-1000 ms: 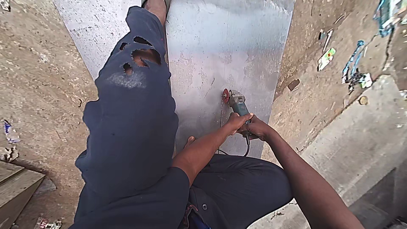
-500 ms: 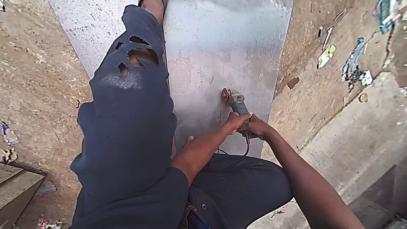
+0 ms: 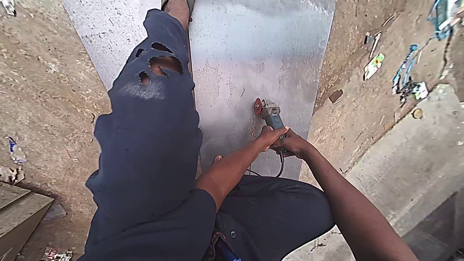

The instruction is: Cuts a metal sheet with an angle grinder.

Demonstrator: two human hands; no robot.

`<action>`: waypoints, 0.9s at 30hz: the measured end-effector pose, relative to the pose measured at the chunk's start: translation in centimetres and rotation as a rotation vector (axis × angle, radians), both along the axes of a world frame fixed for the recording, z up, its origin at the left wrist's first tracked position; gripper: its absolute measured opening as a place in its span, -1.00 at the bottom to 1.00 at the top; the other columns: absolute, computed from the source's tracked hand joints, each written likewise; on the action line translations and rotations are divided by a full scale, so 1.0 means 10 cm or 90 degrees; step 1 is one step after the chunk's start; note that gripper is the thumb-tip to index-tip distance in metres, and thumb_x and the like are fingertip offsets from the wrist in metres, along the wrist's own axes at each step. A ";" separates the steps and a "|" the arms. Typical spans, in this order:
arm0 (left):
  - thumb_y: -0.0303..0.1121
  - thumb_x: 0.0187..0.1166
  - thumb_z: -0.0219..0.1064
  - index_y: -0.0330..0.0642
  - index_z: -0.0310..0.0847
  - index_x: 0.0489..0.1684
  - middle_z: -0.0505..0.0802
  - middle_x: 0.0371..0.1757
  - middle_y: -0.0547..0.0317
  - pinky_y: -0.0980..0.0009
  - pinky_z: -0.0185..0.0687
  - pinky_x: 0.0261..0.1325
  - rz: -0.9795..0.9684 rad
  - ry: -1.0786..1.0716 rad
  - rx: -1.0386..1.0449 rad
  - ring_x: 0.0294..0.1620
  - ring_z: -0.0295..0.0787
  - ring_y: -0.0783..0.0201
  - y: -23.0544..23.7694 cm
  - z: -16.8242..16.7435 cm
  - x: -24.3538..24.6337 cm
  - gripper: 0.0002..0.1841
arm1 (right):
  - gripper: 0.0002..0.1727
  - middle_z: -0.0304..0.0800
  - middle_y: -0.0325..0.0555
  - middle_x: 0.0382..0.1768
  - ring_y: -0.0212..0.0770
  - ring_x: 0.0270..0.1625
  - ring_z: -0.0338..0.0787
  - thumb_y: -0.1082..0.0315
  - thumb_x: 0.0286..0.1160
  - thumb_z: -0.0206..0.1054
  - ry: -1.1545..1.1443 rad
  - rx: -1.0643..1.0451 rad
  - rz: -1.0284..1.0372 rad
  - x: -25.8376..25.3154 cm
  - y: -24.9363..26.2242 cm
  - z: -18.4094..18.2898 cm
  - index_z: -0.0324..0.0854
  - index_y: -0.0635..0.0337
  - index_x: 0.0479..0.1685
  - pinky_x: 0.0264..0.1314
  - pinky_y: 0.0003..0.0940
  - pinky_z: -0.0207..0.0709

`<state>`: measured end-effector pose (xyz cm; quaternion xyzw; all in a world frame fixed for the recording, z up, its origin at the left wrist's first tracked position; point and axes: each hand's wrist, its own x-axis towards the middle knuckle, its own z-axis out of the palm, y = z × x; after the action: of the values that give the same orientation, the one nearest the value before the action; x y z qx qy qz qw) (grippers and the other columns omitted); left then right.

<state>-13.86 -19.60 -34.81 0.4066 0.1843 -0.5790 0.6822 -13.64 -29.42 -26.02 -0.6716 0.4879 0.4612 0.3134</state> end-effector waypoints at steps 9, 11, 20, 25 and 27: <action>0.04 0.57 0.44 -0.47 0.44 0.33 0.78 0.07 -0.31 -0.06 0.75 0.14 0.035 0.044 -0.007 0.03 0.81 -0.05 -0.09 -0.06 0.06 -0.31 | -0.17 0.79 0.13 -0.20 -0.04 -0.36 0.83 0.38 0.26 0.62 0.000 0.008 0.009 0.00 -0.01 -0.01 0.21 0.02 0.56 -0.44 -0.19 0.71; 0.05 0.57 0.45 -0.47 0.44 0.34 0.78 0.08 -0.31 -0.06 0.75 0.15 0.034 0.032 -0.006 0.04 0.81 -0.06 -0.10 -0.08 0.05 -0.30 | -0.20 0.80 0.12 -0.19 -0.06 -0.36 0.83 0.37 0.27 0.62 0.001 0.010 0.010 0.00 -0.01 -0.01 0.25 0.02 0.54 -0.44 -0.20 0.72; 0.05 0.58 0.43 -0.43 0.44 0.36 0.78 0.07 -0.29 -0.06 0.76 0.13 0.043 0.065 -0.013 0.03 0.82 -0.05 -0.11 -0.10 0.00 -0.32 | -0.26 0.79 0.10 -0.22 -0.08 -0.38 0.82 0.37 0.29 0.61 0.013 0.019 0.020 -0.03 -0.04 -0.04 0.30 0.04 0.49 -0.43 -0.21 0.72; 0.07 0.57 0.44 -0.41 0.41 0.39 0.77 0.10 -0.32 -0.08 0.76 0.11 0.038 0.032 -0.006 0.05 0.81 -0.08 -0.09 -0.06 0.04 -0.29 | -0.19 0.79 0.11 -0.19 -0.06 -0.35 0.82 0.40 0.29 0.59 -0.005 0.005 0.010 0.00 -0.03 -0.01 0.19 0.04 0.56 -0.42 -0.20 0.72; 0.16 0.56 0.40 -0.31 0.38 0.49 0.75 0.17 -0.31 -0.08 0.75 0.05 0.006 -0.007 0.011 0.05 0.79 -0.11 0.02 0.05 0.04 -0.24 | -0.19 0.77 0.13 -0.20 -0.04 -0.37 0.82 0.45 0.29 0.57 -0.020 0.004 0.002 0.01 -0.02 0.00 0.20 0.03 0.55 -0.44 -0.18 0.72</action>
<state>-13.42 -19.45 -34.35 0.4146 0.1873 -0.5718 0.6827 -13.50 -29.58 -26.03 -0.6787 0.4801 0.4527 0.3224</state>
